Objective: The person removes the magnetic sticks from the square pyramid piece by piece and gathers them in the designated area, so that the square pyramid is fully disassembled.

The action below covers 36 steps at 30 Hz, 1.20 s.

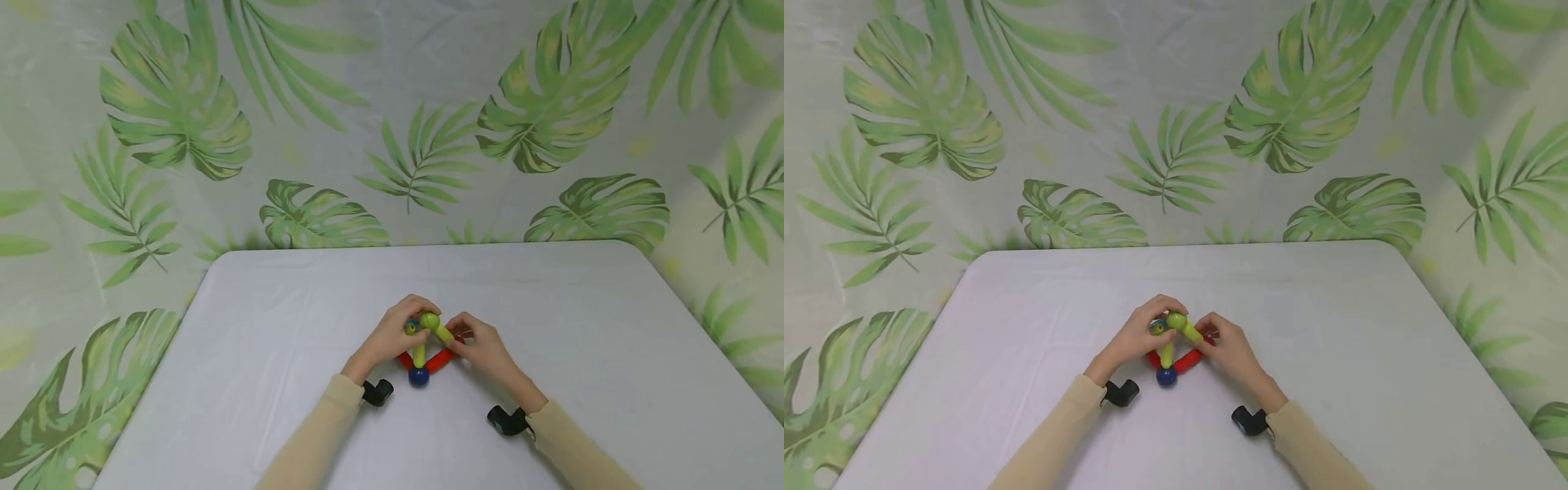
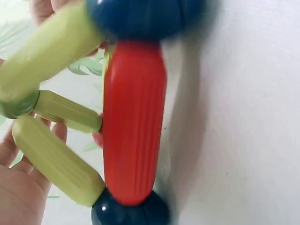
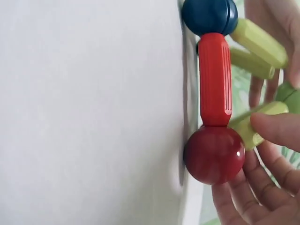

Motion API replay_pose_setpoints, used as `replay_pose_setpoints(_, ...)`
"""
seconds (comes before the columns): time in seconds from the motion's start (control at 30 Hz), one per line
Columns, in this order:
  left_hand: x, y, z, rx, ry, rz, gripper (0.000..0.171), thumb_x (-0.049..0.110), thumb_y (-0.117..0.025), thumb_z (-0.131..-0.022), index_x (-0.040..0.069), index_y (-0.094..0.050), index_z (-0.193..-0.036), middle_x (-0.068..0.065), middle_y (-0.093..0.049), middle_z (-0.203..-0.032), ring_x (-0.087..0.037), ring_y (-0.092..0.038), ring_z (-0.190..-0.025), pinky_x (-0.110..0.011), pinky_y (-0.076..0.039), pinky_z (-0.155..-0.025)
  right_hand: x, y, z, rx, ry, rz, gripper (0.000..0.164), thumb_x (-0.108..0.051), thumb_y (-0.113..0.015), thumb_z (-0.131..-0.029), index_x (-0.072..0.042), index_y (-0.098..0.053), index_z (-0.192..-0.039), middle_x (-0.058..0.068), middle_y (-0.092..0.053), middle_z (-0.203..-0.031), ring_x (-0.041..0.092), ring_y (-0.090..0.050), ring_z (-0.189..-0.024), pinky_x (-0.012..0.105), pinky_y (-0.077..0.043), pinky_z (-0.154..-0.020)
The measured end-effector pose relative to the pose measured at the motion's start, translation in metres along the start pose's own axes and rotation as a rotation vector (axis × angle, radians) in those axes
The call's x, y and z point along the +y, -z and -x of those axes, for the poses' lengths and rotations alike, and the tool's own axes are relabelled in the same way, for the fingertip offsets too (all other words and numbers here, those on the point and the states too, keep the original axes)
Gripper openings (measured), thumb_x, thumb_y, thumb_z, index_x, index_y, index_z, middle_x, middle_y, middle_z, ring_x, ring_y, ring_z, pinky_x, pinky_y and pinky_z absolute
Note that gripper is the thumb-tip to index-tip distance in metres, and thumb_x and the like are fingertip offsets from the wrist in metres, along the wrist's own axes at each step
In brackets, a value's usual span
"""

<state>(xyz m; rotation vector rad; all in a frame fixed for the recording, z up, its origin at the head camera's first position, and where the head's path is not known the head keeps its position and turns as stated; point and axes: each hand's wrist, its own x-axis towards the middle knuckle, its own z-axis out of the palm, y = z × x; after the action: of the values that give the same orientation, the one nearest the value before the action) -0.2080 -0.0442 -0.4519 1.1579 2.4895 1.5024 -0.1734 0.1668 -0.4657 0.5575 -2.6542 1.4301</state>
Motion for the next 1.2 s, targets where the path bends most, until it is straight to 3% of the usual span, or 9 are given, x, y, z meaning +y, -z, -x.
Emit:
replay_pose_setpoints(0.17,0.001,0.000,0.001,-0.003,0.015,-0.007,0.032,0.009,-0.066,-0.087,0.008,-0.060,-0.118,0.000,-0.051,-0.115,-0.015,-0.051,-0.104,-0.033,-0.045,-0.090,-0.009,-0.007,0.007,0.010,-0.023,-0.004,0.023,0.001,-0.073,-0.081,-0.001,-0.059,-0.100,0.004,-0.062,-0.089,0.019,-0.059,-0.080,0.033,-0.053,-0.073)
replay_pose_setpoints(0.43,0.001,0.002,0.002,0.031,0.000,-0.045,0.032,0.011,-0.068,-0.088,0.008,-0.059,-0.119,-0.001,-0.057,-0.116,-0.013,-0.054,-0.101,-0.030,-0.047,-0.087,-0.022,-0.017,0.016,0.089,-0.035,0.029,0.025,0.002,-0.078,-0.076,-0.004,-0.060,-0.093,0.001,-0.061,-0.084,0.016,-0.058,-0.077,0.025,-0.053,-0.067)
replay_pose_setpoints(0.57,0.001,0.005,0.005,0.043,-0.023,-0.027,0.033,0.012,-0.070,-0.088,0.006,-0.059,-0.118,-0.003,-0.060,-0.113,-0.014,-0.056,-0.097,-0.030,-0.049,-0.084,-0.026,-0.015,0.021,0.047,-0.032,0.007,0.025,0.003,-0.076,-0.077,-0.004,-0.059,-0.095,0.001,-0.060,-0.086,0.018,-0.059,-0.079,0.028,-0.053,-0.070)
replay_pose_setpoints(0.77,0.003,0.004,0.005,0.015,-0.039,-0.015,0.034,0.015,-0.073,-0.086,0.004,-0.061,-0.116,-0.003,-0.061,-0.113,-0.013,-0.056,-0.099,-0.030,-0.047,-0.087,-0.014,-0.003,0.010,0.062,-0.142,-0.119,0.020,0.003,-0.060,-0.087,-0.002,-0.061,-0.106,0.008,-0.063,-0.101,0.024,-0.059,-0.097,0.036,-0.050,-0.083)
replay_pose_setpoints(0.83,0.003,0.004,0.006,0.015,-0.036,-0.013,0.034,0.015,-0.073,-0.086,0.004,-0.061,-0.116,-0.002,-0.061,-0.113,-0.012,-0.056,-0.099,-0.030,-0.047,-0.088,-0.008,0.000,0.003,0.071,-0.128,-0.132,0.022,0.002,-0.060,-0.090,-0.001,-0.060,-0.112,0.012,-0.062,-0.111,0.029,-0.056,-0.106,0.041,-0.049,-0.088)
replay_pose_setpoints(0.93,0.003,0.002,0.005,-0.001,-0.035,-0.002,0.035,0.016,-0.073,-0.086,0.004,-0.061,-0.116,-0.002,-0.061,-0.112,-0.013,-0.057,-0.101,-0.029,-0.047,-0.088,-0.003,0.002,-0.005,0.017,-0.056,-0.154,0.029,-0.002,-0.063,-0.091,0.001,-0.058,-0.119,0.018,-0.058,-0.121,0.036,-0.051,-0.117,0.046,-0.044,-0.095)
replay_pose_setpoints(1.07,0.003,0.001,0.004,-0.022,-0.030,0.007,0.035,0.019,-0.072,-0.087,0.003,-0.061,-0.117,-0.002,-0.062,-0.113,-0.012,-0.057,-0.103,-0.028,-0.047,-0.088,0.001,0.002,-0.010,-0.054,0.010,-0.171,0.028,-0.003,-0.063,-0.091,0.004,-0.059,-0.118,0.021,-0.059,-0.120,0.039,-0.051,-0.115,0.048,-0.042,-0.097)
replay_pose_setpoints(1.2,0.004,0.001,0.003,-0.028,0.003,0.016,0.033,0.022,-0.069,-0.090,0.005,-0.061,-0.117,0.001,-0.063,-0.112,-0.011,-0.057,-0.103,-0.030,-0.046,-0.089,0.003,0.001,-0.011,-0.061,0.019,-0.161,0.025,-0.001,-0.064,-0.089,0.005,-0.062,-0.114,0.020,-0.061,-0.116,0.038,-0.054,-0.112,0.048,-0.043,-0.097)
